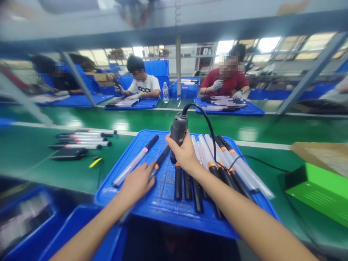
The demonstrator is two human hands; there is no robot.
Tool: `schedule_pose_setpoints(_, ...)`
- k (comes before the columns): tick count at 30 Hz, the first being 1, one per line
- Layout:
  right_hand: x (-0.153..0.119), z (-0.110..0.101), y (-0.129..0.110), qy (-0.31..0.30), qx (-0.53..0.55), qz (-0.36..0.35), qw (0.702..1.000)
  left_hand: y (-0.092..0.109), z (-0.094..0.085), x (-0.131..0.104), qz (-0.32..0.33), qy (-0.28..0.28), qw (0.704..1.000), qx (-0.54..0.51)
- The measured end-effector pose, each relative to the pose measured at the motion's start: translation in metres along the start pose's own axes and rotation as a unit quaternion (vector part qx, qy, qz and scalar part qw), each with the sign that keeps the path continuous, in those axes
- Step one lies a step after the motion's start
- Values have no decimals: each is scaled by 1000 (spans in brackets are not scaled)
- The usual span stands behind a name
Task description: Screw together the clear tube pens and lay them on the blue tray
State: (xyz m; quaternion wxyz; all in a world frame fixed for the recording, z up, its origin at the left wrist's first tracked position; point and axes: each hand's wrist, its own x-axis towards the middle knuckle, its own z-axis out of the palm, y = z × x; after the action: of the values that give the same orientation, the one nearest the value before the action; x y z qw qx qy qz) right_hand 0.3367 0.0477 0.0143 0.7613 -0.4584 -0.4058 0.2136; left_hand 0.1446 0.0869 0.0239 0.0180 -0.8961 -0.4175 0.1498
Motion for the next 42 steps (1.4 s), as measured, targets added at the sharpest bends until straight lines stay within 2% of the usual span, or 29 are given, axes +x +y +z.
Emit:
schedule_pose_setpoints(4,-9,-9,2,-1,-9,-1,1000,-25,-1,38,3,67,997,36)
schedule_pose_setpoints(8,-7,-14,3,5,0,8,1000,-34,1,59,5,86,995,51)
schedule_pose_setpoints(10,-5,-16,2,4,3,11,1000,-27,1,56,30,105,994,31)
schedule_pose_setpoints(12,-5,-17,2,2,9,13,1000,-13,2,47,86,115,989,-31)
schedule_pose_setpoints(15,-8,-15,1,-4,21,28,999,13,4,34,157,82,974,-144)
schedule_pose_setpoints(18,-10,-11,-5,-8,34,40,999,30,6,31,152,45,970,-186)
schedule_pose_setpoints(23,-10,-8,-17,7,10,61,998,33,6,32,137,33,979,-148)
schedule_pose_setpoints(27,-5,-16,-12,13,11,4,1000,44,5,24,104,62,986,-110)
schedule_pose_setpoints(31,-1,-28,-3,23,9,-15,1000,65,8,15,131,53,982,-129)
schedule_pose_setpoints(34,-4,-37,-1,28,-14,-15,999,66,12,9,129,45,984,-115)
schedule_pose_setpoints(38,-14,-43,-5,24,-42,-4,999,50,24,-2,90,73,988,-97)
schedule_pose_setpoints(42,-18,-36,-8,22,-47,24,998,41,43,-15,117,113,983,-86)
